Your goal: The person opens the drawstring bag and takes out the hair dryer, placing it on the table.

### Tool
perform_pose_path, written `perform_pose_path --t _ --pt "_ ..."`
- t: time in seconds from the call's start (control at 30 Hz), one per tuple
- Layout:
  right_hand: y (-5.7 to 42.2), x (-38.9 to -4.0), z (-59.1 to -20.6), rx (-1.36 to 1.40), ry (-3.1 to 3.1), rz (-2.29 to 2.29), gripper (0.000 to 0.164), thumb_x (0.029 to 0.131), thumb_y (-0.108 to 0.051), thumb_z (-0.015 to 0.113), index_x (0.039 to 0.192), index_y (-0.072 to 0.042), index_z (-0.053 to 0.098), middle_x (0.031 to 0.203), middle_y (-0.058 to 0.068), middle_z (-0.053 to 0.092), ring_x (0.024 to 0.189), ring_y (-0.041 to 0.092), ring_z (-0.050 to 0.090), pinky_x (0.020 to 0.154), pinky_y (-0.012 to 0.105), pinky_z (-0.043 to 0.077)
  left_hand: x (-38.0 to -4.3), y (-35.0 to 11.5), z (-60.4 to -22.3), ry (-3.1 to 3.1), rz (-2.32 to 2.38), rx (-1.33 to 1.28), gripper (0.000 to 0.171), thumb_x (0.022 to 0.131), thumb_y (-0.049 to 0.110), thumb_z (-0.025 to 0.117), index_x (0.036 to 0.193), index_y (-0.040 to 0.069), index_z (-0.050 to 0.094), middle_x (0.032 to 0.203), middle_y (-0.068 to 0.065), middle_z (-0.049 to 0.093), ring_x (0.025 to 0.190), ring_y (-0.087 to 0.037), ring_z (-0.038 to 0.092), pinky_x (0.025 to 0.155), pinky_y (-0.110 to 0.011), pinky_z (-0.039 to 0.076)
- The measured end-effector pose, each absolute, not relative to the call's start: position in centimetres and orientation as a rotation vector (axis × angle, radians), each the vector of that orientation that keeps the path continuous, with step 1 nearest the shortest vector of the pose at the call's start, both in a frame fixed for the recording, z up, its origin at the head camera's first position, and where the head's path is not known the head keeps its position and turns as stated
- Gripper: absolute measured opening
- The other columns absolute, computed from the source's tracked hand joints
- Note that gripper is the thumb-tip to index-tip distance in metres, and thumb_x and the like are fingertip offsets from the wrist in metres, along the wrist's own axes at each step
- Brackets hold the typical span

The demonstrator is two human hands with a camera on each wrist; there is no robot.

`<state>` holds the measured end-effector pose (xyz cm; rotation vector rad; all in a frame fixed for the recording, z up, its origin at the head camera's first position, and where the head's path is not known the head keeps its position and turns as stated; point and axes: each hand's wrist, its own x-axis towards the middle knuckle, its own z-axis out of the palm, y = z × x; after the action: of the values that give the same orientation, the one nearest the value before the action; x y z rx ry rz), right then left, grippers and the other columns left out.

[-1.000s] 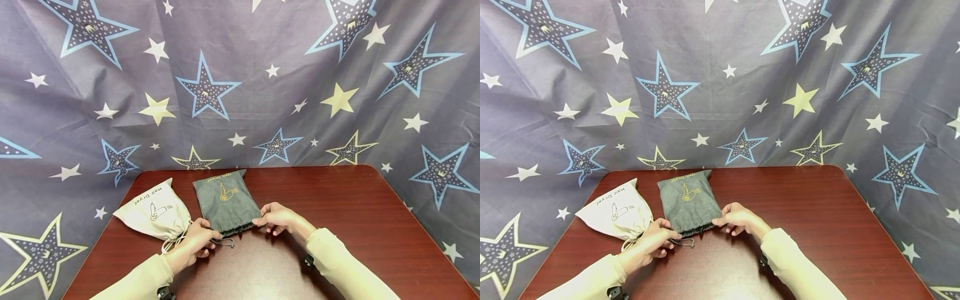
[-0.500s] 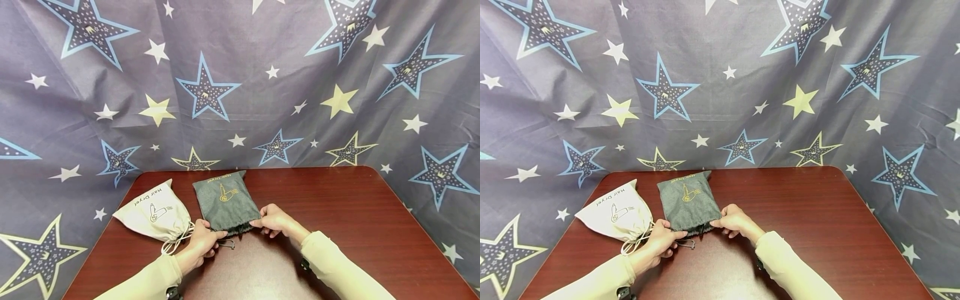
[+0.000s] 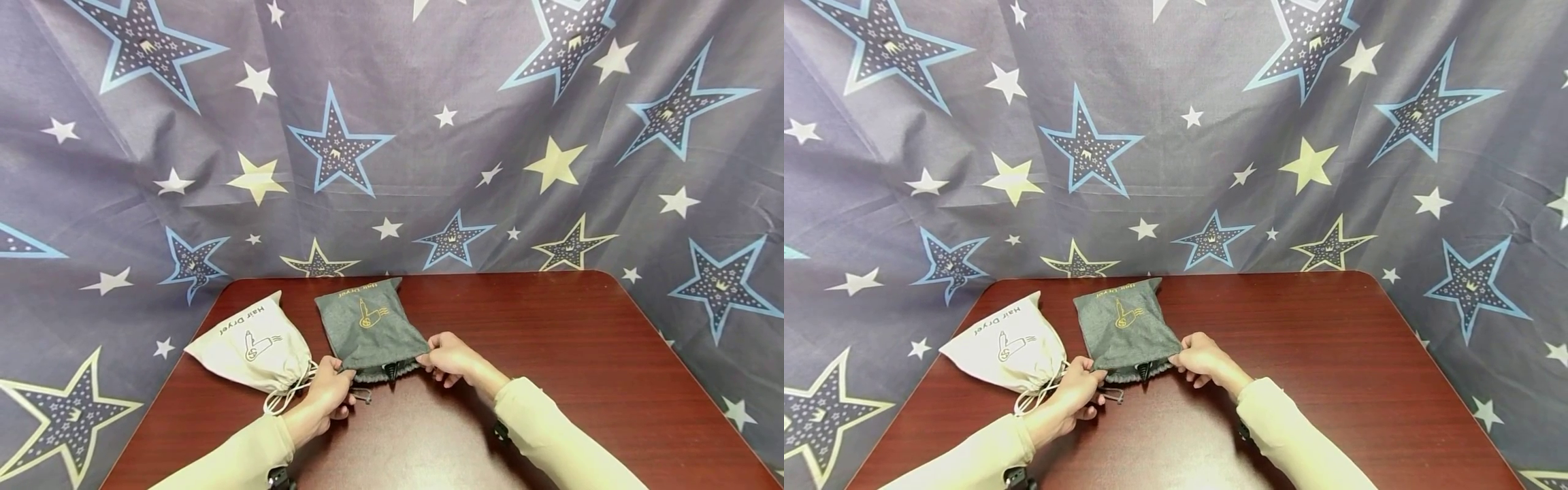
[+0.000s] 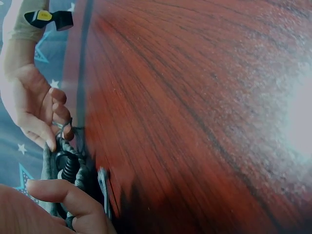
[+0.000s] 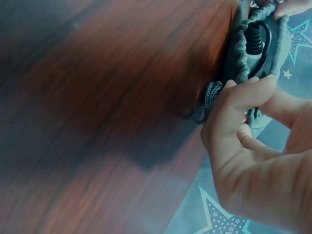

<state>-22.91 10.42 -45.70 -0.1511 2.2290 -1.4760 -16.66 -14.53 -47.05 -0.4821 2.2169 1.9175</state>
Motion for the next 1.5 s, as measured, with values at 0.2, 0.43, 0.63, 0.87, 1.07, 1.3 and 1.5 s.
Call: perform_pose_path --t 0.2,0.43,0.63,0.87,1.07,1.3,1.5 --pt "10.5 -22.8 -45.8 -0.126 2.248 -1.483 0.039 0.103 -0.01 0.066 0.072 -0.012 0.042 0.085 0.018 0.067 0.053 0.016 0.053 0.042 0.024 0.043 -16.5 -14.7 -47.2 2.213 1.913 -0.496 0.019 0.103 0.004 0.053 0.111 0.006 0.037 0.08 -0.014 0.058 0.05 -0.008 0.051 0.042 -0.017 0.038" --pt "10.1 -22.9 -45.9 -0.151 2.302 -1.44 0.043 0.1 -0.019 0.074 0.073 -0.012 0.041 0.082 0.018 0.068 0.051 0.015 0.053 0.043 0.025 0.045 -16.8 -14.4 -47.2 2.24 1.892 -0.504 0.035 0.099 0.012 0.068 0.11 0.006 0.036 0.079 -0.012 0.054 0.049 -0.009 0.05 0.041 -0.018 0.038" --pt "10.0 -22.9 -46.0 -0.138 2.325 -1.441 0.041 0.1 -0.015 0.073 0.073 -0.012 0.041 0.081 0.017 0.067 0.051 0.014 0.052 0.043 0.026 0.045 -16.9 -14.3 -47.2 2.254 1.886 -0.516 0.024 0.102 0.012 0.062 0.109 0.006 0.039 0.08 -0.013 0.055 0.049 -0.009 0.05 0.04 -0.019 0.039" --pt "10.1 -22.7 -45.6 -0.089 2.34 -1.448 0.031 0.101 -0.009 0.066 0.076 -0.009 0.048 0.083 0.018 0.067 0.053 0.016 0.053 0.042 0.025 0.045 -16.9 -14.6 -47.3 2.245 1.883 -0.507 0.016 0.107 0.011 0.051 0.114 0.006 0.038 0.076 -0.011 0.054 0.05 -0.008 0.049 0.042 -0.018 0.039" --pt "10.4 -23.0 -45.7 -0.077 2.331 -1.441 0.026 0.1 -0.008 0.065 0.078 -0.009 0.05 0.082 0.017 0.067 0.052 0.015 0.053 0.042 0.024 0.044 -16.8 -15.1 -47.3 2.264 1.882 -0.498 0.014 0.107 0.008 0.048 0.114 0.006 0.037 0.071 -0.008 0.049 0.051 -0.01 0.048 0.042 -0.019 0.04" --pt "10.6 -23.2 -45.9 -0.029 2.342 -1.437 0.023 0.098 -0.006 0.065 0.08 -0.009 0.051 0.081 0.014 0.065 0.053 0.016 0.054 0.043 0.025 0.045 -17.1 -15.6 -47.3 2.281 1.886 -0.488 0.015 0.106 0.007 0.047 0.117 0.003 0.038 0.083 -0.017 0.049 0.053 -0.012 0.05 0.043 -0.021 0.043" --pt "10.7 -23.2 -45.8 0.0 2.401 -1.411 0.02 0.096 -0.005 0.068 0.08 -0.008 0.054 0.081 0.013 0.062 0.053 0.017 0.055 0.043 0.025 0.046 -17.0 -15.9 -47.1 2.342 1.861 -0.471 0.009 0.104 0.006 0.048 0.109 0.003 0.041 0.081 -0.015 0.049 0.054 -0.013 0.05 0.044 -0.022 0.042"
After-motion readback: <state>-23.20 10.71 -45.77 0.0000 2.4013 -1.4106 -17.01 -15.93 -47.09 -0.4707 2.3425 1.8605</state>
